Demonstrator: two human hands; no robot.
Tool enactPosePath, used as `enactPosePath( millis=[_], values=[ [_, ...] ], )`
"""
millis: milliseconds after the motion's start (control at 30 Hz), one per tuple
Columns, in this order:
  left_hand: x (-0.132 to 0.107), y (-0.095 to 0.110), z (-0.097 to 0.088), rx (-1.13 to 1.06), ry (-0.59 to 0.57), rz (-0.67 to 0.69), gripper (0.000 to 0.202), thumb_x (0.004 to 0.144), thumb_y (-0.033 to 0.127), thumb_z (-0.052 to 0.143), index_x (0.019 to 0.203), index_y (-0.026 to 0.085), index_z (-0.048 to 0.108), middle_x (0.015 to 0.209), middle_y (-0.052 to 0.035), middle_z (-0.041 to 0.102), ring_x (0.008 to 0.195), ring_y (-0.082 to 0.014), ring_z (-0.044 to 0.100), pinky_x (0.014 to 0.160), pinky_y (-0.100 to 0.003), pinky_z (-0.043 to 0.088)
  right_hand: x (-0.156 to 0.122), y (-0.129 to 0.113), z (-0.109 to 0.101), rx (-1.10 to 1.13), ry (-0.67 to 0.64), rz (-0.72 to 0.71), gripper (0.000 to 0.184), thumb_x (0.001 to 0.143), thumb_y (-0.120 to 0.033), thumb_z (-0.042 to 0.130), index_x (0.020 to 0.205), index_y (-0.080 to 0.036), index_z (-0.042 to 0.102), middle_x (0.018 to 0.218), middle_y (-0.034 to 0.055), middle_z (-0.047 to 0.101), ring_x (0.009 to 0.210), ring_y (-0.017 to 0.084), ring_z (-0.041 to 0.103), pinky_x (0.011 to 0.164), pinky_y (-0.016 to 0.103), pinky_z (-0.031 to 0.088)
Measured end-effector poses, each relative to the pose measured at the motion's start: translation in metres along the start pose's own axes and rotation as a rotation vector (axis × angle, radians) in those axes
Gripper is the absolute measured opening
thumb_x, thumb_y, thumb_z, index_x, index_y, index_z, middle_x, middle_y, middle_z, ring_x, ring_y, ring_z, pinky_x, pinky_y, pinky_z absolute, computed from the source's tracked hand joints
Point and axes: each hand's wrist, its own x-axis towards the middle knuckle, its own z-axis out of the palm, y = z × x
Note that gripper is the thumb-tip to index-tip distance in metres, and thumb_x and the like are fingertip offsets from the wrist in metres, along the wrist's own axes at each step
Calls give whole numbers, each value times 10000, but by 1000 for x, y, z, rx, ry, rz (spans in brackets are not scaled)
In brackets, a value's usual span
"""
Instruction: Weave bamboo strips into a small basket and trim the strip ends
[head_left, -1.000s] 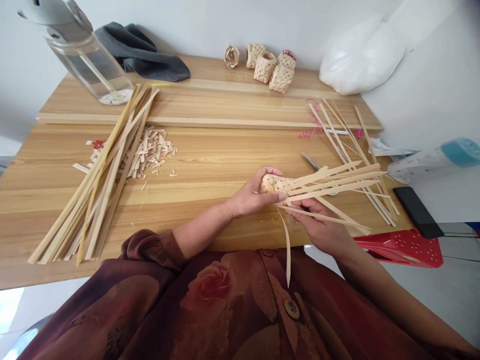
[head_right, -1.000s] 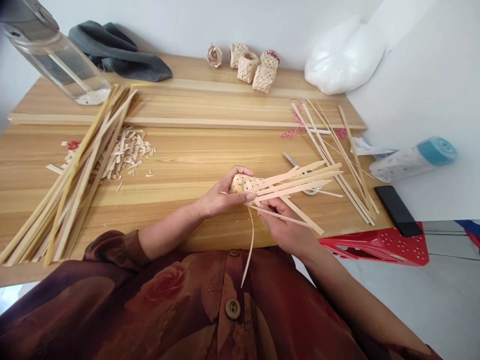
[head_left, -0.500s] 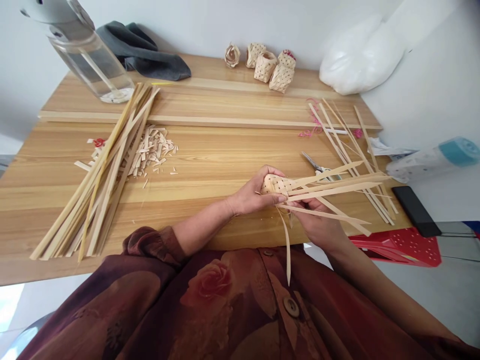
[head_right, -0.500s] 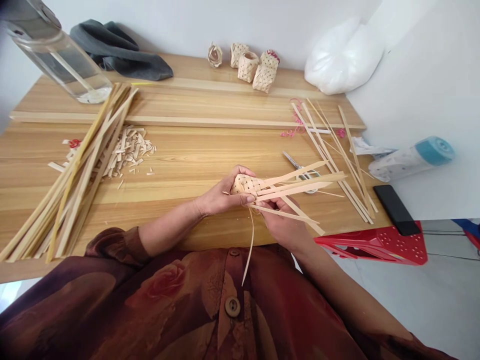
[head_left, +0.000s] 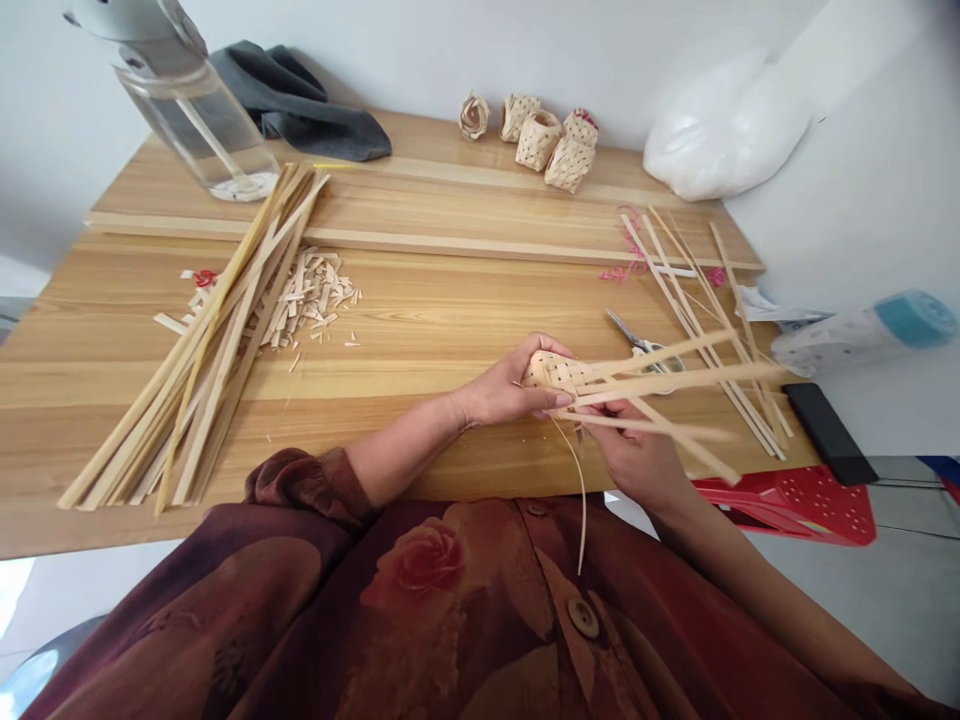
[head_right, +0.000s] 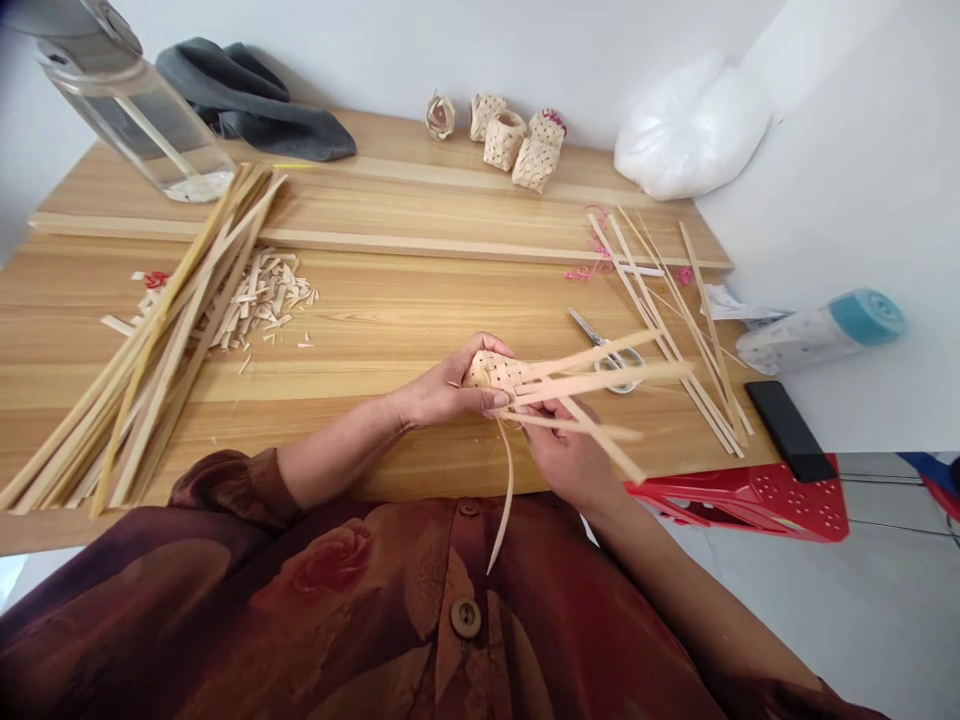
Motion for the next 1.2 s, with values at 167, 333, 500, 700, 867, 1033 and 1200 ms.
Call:
enactPosePath(
  millis=[167, 333, 500, 700, 867, 1033, 1200],
  values=[
    [-1, 0, 2, -33, 9, -46, 641, 708, 351, 905, 1174, 222, 484, 981, -15, 643, 837, -146, 649, 695, -271, 551, 6, -12, 1, 10, 51, -10, 206, 898, -416, 684, 850, -223, 740, 850, 56, 759, 828, 245, 678, 829, 387, 545],
    [1, 2, 3, -48, 98, -11, 640, 692, 371, 914, 1151, 200, 503, 937, -9, 651, 787, -119, 618, 684, -243, 517, 9, -18, -8, 2, -90, 90, 293, 894, -451, 690, 724, -213, 685, 703, 15, 676, 671, 175, 591, 691, 317, 504],
    [2, 0, 1, -62, 107, -48, 611, 734, 432, 880, 1166, 200, 515, 946, -22, 661, 762, -115, 612, 655, -240, 507, 5, -14, -12, -11, -117, 237, 314, 892, -491, 699, 760, -206, 694, 647, -7, 661, 591, 143, 545, 626, 289, 455],
    [0, -1, -1, -52, 34, -67, 654, 700, 405, 910, 1164, 214, 491, 946, -6, 642, 790, -132, 629, 673, -263, 528, 9, -10, -9, -41, -83, 91, 283, 857, -408, 695, 654, -218, 644, 638, 6, 646, 658, 177, 578, 650, 310, 472],
    [0, 0, 0, -21, 38, -72, 667, 709, 415, 904, 1185, 222, 478, 991, -18, 647, 833, -142, 642, 690, -263, 537, 14, -12, -13, -61, -98, 79, 241, 880, -361, 667, 687, -216, 663, 654, 17, 669, 640, 172, 594, 623, 307, 483],
    [3, 4, -2, 8, 125, -52, 653, 757, 566, 823, 1205, 220, 498, 984, -20, 639, 790, -133, 615, 640, -255, 528, 16, -18, -28, 52, -273, 224, 266, 906, -462, 682, 835, -212, 738, 759, 40, 740, 584, 143, 608, 561, 282, 523],
    [6, 6, -12, 92, 231, -3, 681, 735, 604, 819, 1196, 204, 517, 998, -21, 625, 810, -136, 600, 611, -234, 494, 15, -26, -82, -126, -128, 214, 302, 878, -515, 727, 886, -218, 781, 740, 60, 742, 576, 170, 638, 492, 289, 506]
  ],
)
